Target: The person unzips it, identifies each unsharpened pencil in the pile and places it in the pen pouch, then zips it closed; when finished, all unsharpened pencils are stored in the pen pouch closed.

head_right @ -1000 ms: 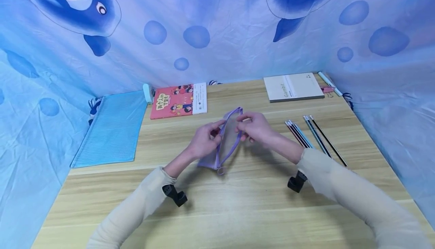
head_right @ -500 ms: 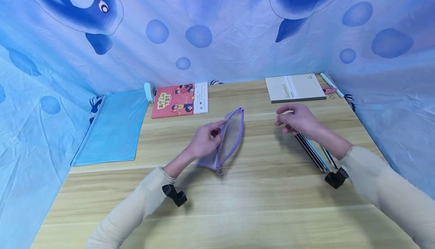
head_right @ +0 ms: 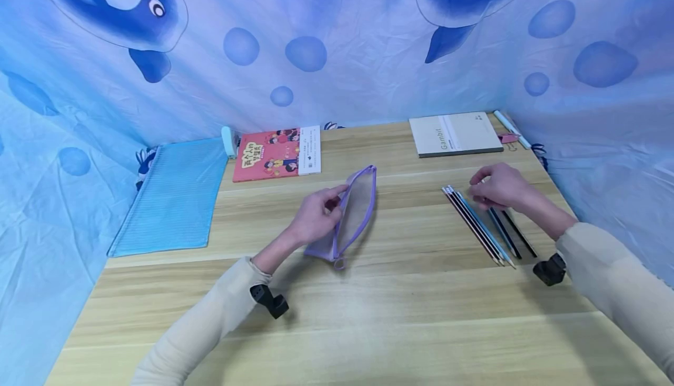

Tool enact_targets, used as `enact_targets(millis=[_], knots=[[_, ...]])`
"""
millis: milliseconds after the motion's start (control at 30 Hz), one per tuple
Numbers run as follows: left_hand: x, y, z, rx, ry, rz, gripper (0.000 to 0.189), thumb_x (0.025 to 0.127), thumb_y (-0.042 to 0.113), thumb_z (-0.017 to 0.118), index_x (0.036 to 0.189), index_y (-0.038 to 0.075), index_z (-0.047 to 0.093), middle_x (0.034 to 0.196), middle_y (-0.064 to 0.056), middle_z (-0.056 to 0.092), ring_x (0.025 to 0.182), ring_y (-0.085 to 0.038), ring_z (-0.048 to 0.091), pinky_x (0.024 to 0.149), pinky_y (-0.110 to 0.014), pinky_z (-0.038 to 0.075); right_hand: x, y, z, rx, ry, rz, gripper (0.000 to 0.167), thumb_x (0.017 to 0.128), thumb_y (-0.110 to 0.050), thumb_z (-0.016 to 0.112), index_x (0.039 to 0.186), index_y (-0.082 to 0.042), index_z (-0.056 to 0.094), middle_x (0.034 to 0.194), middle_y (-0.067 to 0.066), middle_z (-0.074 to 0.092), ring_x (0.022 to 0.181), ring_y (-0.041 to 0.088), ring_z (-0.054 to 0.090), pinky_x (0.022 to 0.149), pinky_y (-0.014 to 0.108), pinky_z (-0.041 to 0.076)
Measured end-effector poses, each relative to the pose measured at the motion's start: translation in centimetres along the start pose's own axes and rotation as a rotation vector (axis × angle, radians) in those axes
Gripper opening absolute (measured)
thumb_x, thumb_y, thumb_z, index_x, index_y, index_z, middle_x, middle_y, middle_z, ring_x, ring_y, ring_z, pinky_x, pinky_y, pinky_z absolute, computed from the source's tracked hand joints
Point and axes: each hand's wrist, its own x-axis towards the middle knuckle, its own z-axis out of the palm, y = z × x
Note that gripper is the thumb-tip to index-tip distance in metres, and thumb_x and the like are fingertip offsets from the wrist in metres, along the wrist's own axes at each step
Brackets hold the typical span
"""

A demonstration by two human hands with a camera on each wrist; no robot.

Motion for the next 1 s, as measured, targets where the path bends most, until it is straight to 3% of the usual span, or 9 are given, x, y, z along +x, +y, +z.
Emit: enact_targets(millis=[333,633,1000], knots=[[-0.1,-0.3,0.2,0.011,0.001,0.014,0.053,0.087,-0.006,0.060,0.140,-0.006,0.053,0.091,-0.010,0.063,0.079,-0.019,0.057,0.068,-0.024,0.050,0.1,2.7,-0.2,-0.077,0.009,0.022,0.035,0.093,-0.010,0.062,0.116,0.015,0.052,0.061,0.004,0.063,0.054,0.021,0.062,0.043,0.029,0.043],[0.0,-0.1,0.0,0.010,-0.007,0.007,0.054,0.088,-0.005,0.059,0.141,-0.004,0.052,0.092,-0.010,0.062,0.080,-0.019,0.056,0.069,-0.024,0.050,0.8,3.4,-0.2,-0.117,0.037,0.015,0.036,0.090,-0.009,0.064,0.115,0.015,0.053,0.058,0.005,0.062,0.053,0.020,0.063,0.043,0.031,0.044],[0.1,-0.3,0.3,0.024,0.013,0.043,0.052,0.086,-0.006,0.060,0.138,-0.006,0.055,0.090,-0.011,0.063,0.081,-0.020,0.058,0.071,-0.025,0.051,0.6,3.6,-0.2,-0.154,0.074,-0.012,0.030,0.087,-0.008,0.063,0.107,0.014,0.057,0.058,0.006,0.062,0.052,0.021,0.062,0.044,0.032,0.047]])
